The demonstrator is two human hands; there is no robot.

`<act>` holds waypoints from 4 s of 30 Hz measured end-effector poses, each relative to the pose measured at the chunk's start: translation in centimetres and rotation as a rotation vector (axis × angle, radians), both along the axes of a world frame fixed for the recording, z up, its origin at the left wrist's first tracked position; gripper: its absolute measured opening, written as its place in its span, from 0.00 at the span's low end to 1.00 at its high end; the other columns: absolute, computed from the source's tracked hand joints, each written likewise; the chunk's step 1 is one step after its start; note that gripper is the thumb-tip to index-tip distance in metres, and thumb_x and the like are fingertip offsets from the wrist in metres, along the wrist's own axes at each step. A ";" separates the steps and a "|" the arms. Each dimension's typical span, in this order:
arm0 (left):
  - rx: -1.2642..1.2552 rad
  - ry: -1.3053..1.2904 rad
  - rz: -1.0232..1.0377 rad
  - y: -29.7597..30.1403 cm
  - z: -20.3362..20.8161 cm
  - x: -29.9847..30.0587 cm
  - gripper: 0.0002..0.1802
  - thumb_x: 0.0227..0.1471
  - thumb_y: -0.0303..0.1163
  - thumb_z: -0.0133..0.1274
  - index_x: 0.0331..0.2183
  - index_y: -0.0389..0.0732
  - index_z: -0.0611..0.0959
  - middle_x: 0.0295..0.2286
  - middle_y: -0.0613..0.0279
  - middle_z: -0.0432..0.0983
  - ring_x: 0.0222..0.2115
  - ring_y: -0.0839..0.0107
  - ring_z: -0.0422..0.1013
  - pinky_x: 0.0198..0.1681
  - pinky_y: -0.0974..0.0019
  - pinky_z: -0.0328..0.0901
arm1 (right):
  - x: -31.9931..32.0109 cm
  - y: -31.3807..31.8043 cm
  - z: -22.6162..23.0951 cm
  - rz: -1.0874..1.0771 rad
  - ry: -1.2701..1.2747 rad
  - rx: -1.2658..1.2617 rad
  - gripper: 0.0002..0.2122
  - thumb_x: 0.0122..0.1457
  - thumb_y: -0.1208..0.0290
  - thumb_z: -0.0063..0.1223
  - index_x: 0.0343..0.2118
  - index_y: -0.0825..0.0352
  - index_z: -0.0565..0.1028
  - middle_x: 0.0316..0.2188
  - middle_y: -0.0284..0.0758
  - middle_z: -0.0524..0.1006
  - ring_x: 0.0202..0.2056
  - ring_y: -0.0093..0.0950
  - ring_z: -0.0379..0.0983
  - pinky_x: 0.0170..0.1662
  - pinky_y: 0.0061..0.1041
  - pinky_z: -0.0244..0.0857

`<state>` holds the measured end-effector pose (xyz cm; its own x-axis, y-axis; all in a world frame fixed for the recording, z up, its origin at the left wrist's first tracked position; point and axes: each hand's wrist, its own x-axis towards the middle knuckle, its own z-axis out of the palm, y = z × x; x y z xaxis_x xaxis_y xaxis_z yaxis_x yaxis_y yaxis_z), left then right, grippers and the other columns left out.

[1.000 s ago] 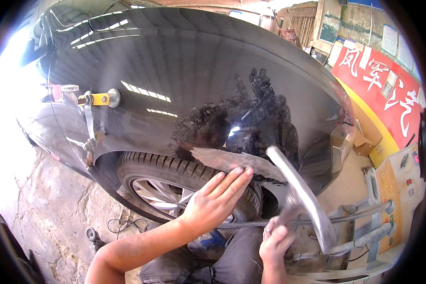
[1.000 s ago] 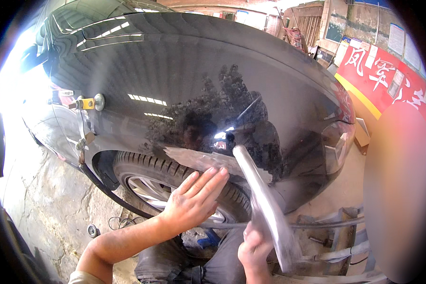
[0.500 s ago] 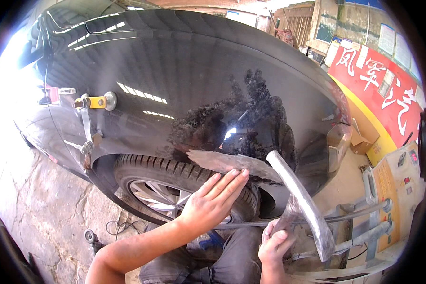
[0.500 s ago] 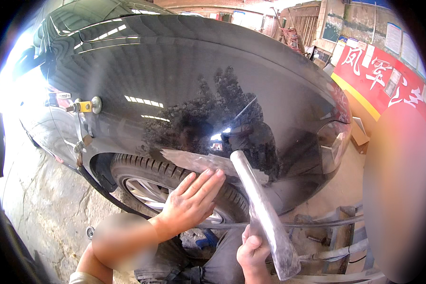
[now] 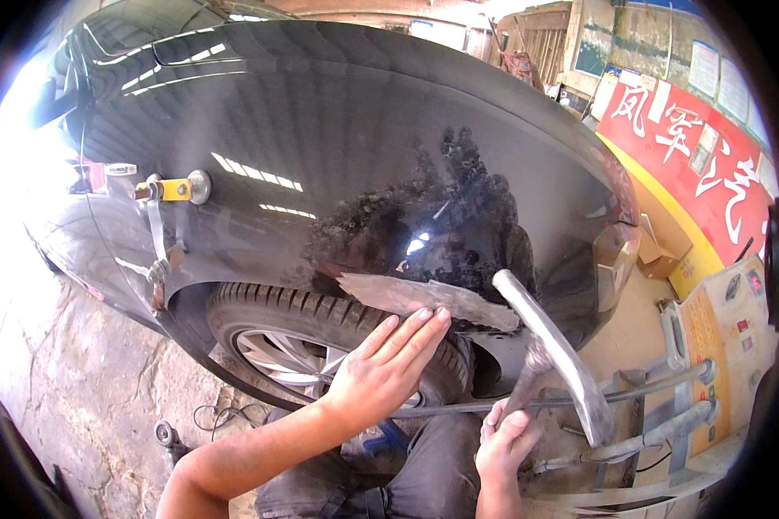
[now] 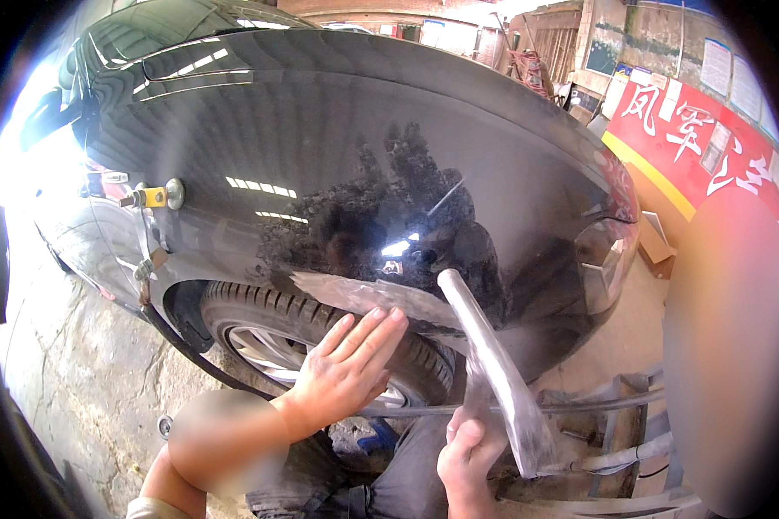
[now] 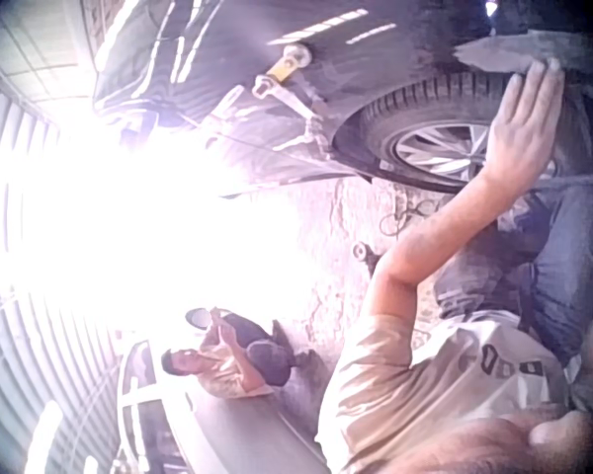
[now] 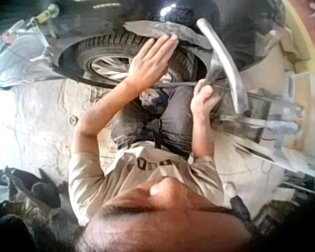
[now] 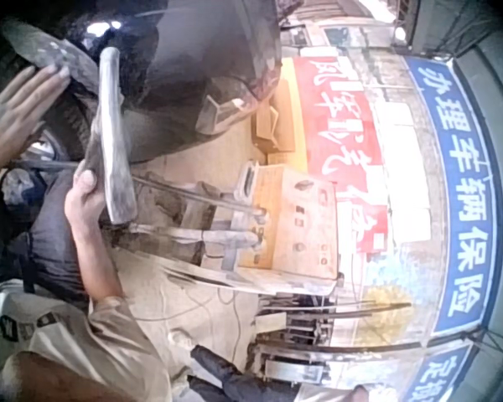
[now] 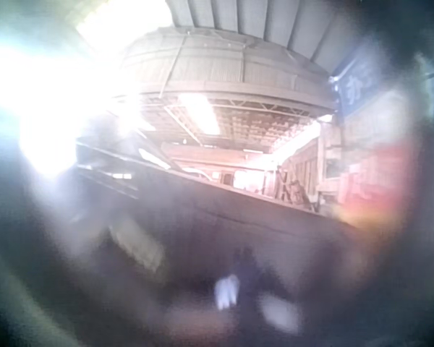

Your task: The person uses a hammer and a metal dolly to tap and flatten a dent on the rear quarter panel of a black car. They repeatedly tap the dolly against the panel while holding it in place with their other hand, working around the wheel arch.

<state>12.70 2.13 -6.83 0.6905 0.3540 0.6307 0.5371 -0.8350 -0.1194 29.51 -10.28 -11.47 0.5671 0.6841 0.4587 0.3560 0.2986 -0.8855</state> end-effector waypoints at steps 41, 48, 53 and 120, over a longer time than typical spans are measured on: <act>-0.007 0.023 -0.011 0.0 -1.7 -0.3 0.37 0.45 0.35 0.46 0.59 0.36 0.67 0.63 0.60 0.55 0.63 0.69 0.54 0.64 0.62 0.49 | -3.7 1.5 0.8 0.046 -0.092 0.002 0.32 0.62 0.37 0.35 0.20 0.68 0.65 0.13 0.26 0.63 0.12 0.15 0.58 0.15 0.17 0.47; -0.029 0.011 -0.011 0.0 -2.0 -0.3 0.37 0.45 0.35 0.46 0.59 0.36 0.68 0.63 0.60 0.56 0.63 0.69 0.54 0.64 0.62 0.50 | -4.3 2.1 1.6 0.060 -0.071 -0.032 0.33 0.60 0.34 0.37 0.20 0.67 0.65 0.13 0.26 0.63 0.13 0.15 0.58 0.16 0.16 0.47; -0.027 0.051 -0.019 -0.2 -1.5 -0.5 0.37 0.45 0.35 0.47 0.58 0.35 0.68 0.63 0.59 0.55 0.63 0.69 0.55 0.63 0.61 0.50 | -3.9 2.0 1.0 0.042 -0.177 -0.101 0.33 0.60 0.35 0.37 0.20 0.68 0.65 0.14 0.26 0.64 0.13 0.15 0.58 0.16 0.16 0.48; 0.369 0.133 0.264 4.0 6.2 0.4 0.69 0.37 0.67 0.59 0.59 0.18 0.51 0.58 0.22 0.47 0.59 0.30 0.49 0.61 0.35 0.44 | -5.4 0.3 2.2 0.460 0.140 0.114 0.15 0.62 0.62 0.45 0.28 0.72 0.70 0.20 0.50 0.72 0.25 0.52 0.71 0.28 0.46 0.62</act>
<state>13.05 6.12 -0.67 0.6905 0.2969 0.6596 0.6853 -0.5606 -0.4650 24.11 -9.97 -9.25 0.2795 0.8279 0.4863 0.0449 0.4946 -0.8679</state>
